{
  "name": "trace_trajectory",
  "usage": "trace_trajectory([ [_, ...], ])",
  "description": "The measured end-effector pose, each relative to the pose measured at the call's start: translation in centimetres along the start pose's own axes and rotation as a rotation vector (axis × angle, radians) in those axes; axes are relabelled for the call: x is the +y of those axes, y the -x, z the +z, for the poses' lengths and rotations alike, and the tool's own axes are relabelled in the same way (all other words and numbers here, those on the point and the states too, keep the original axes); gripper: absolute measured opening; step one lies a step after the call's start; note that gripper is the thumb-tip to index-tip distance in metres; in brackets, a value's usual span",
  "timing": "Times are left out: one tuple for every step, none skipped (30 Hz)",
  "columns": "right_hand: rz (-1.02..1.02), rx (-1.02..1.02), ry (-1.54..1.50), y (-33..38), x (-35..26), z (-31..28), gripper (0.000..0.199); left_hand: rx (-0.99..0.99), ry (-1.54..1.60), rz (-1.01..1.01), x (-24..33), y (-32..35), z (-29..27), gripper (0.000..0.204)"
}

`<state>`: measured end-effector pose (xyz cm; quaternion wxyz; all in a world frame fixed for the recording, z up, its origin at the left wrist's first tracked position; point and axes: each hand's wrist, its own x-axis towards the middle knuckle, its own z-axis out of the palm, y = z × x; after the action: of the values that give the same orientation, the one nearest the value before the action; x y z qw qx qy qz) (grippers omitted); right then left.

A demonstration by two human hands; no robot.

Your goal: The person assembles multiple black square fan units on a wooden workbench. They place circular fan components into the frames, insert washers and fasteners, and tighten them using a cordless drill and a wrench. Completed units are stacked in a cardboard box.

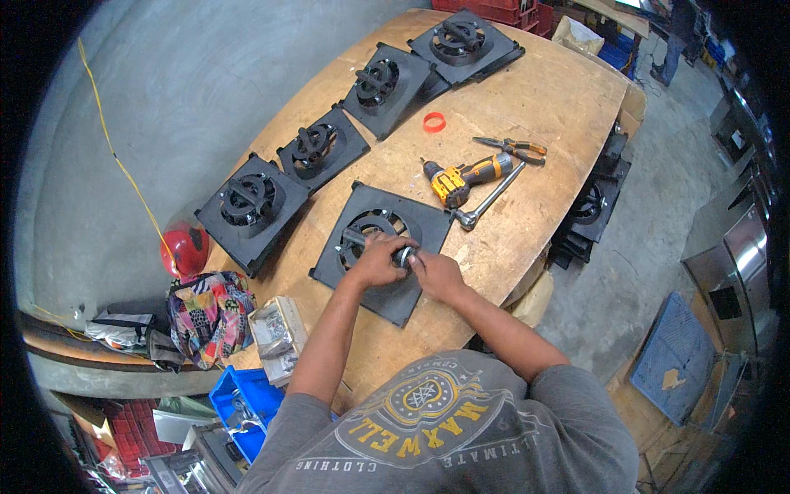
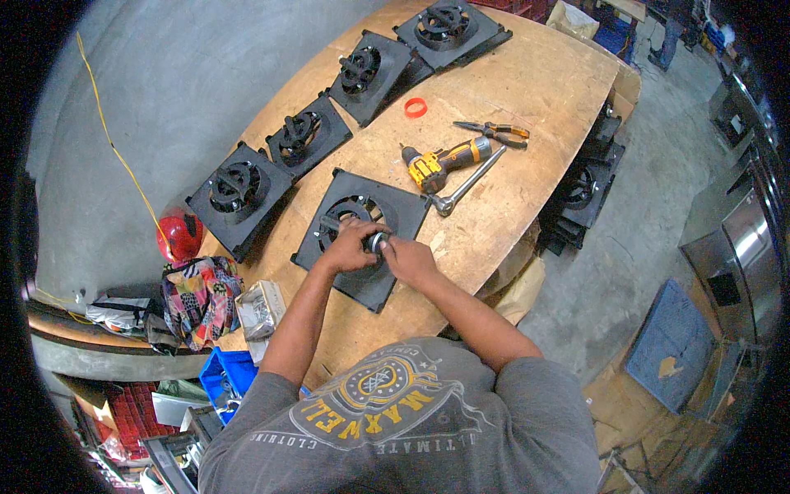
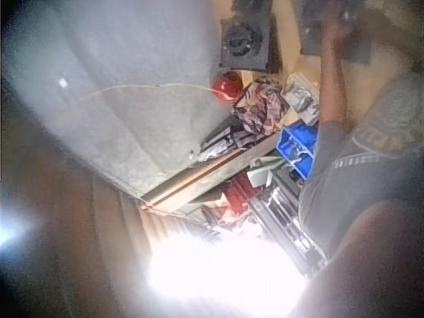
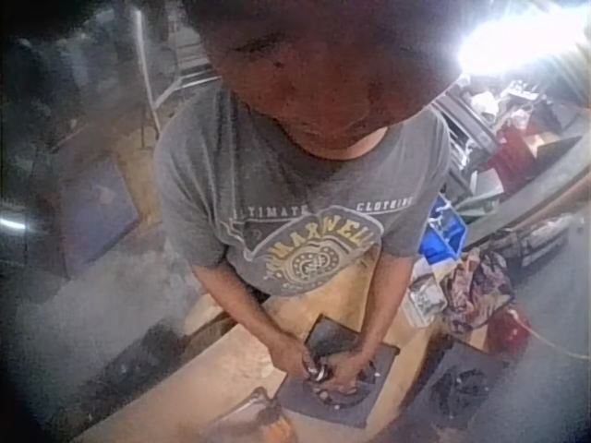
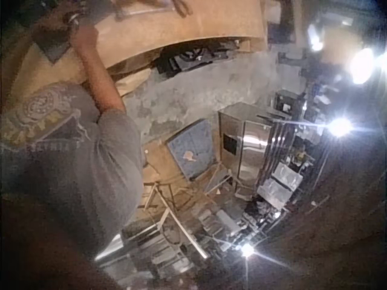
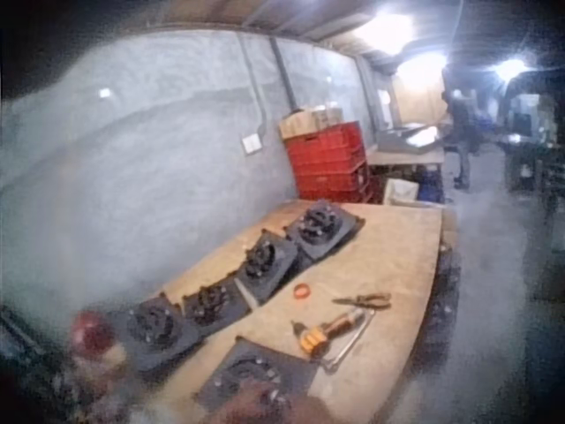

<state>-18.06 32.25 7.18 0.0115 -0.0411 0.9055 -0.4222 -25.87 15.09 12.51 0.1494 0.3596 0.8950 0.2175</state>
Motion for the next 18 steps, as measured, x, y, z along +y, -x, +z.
trace_trajectory([
  [-0.013,-0.01,0.004,0.02,-0.05,-0.07,0.04,-0.002,0.004,0.007,-0.04,0.01,-0.02,0.062],
  [-0.018,0.004,0.003,0.01,-0.1,-0.16,0.041,-0.005,-0.001,0.004,-0.08,-0.01,-0.07,0.061],
  [-0.025,0.032,0.009,0.01,-0.15,-0.22,0.041,0.004,-0.008,0.013,-0.11,-0.03,-0.09,0.061],
  [-0.026,0.023,0.0,0.0,-0.2,-0.27,0.041,0.01,-0.019,0.01,-0.1,-0.05,-0.07,0.061],
  [-0.028,0.027,-0.002,-0.01,-0.24,-0.29,0.041,0.008,-0.031,0.011,-0.08,-0.03,-0.02,0.061],
  [-0.024,0.003,0.003,-0.01,-0.26,-0.28,0.04,0.001,-0.02,0.0,-0.08,-0.02,-0.01,0.062],
  [-0.009,0.0,-0.003,-0.03,-0.25,-0.26,0.04,-0.011,-0.011,-0.005,-0.09,-0.06,-0.02,0.064],
  [0.008,-0.03,-0.002,-0.04,-0.22,-0.22,0.039,-0.022,-0.003,-0.01,-0.09,-0.06,-0.05,0.065],
  [0.032,-0.029,-0.005,-0.07,-0.16,-0.18,0.039,-0.016,0.004,-0.011,-0.07,-0.03,-0.05,0.065],
  [0.0,-0.004,-0.015,-0.05,-0.11,-0.12,0.038,-0.01,0.011,-0.012,-0.04,-0.01,-0.04,0.065],
  [-0.022,0.054,-0.028,-0.04,-0.01,-0.08,0.037,-0.005,0.018,-0.011,-0.03,-0.01,-0.04,0.065],
  [-0.022,0.086,-0.024,-0.04,0.08,-0.03,0.037,-0.004,0.011,-0.01,-0.03,0.0,-0.05,0.065],
  [-0.036,0.082,-0.038,-0.06,0.18,0.01,0.037,-0.003,0.004,-0.008,-0.05,-0.01,-0.04,0.065],
  [-0.03,0.052,-0.037,-0.08,0.26,0.05,0.036,-0.006,-0.001,-0.007,-0.08,-0.02,-0.04,0.064],
  [-0.025,0.026,-0.042,-0.1,0.33,0.11,0.036,-0.005,0.0,-0.001,-0.1,-0.03,-0.04,0.064],
  [-0.027,0.022,-0.027,-0.06,0.4,0.16,0.036,-0.008,0.003,0.003,-0.15,-0.03,-0.05,0.064],
  [-0.03,0.022,-0.017,-0.05,0.45,0.22,0.037,-0.012,0.003,0.004,-0.2,-0.03,-0.06,0.064],
  [-0.033,0.054,0.004,-0.05,0.51,0.29,0.037,-0.008,0.01,0.003,-0.24,-0.06,-0.06,0.064],
])
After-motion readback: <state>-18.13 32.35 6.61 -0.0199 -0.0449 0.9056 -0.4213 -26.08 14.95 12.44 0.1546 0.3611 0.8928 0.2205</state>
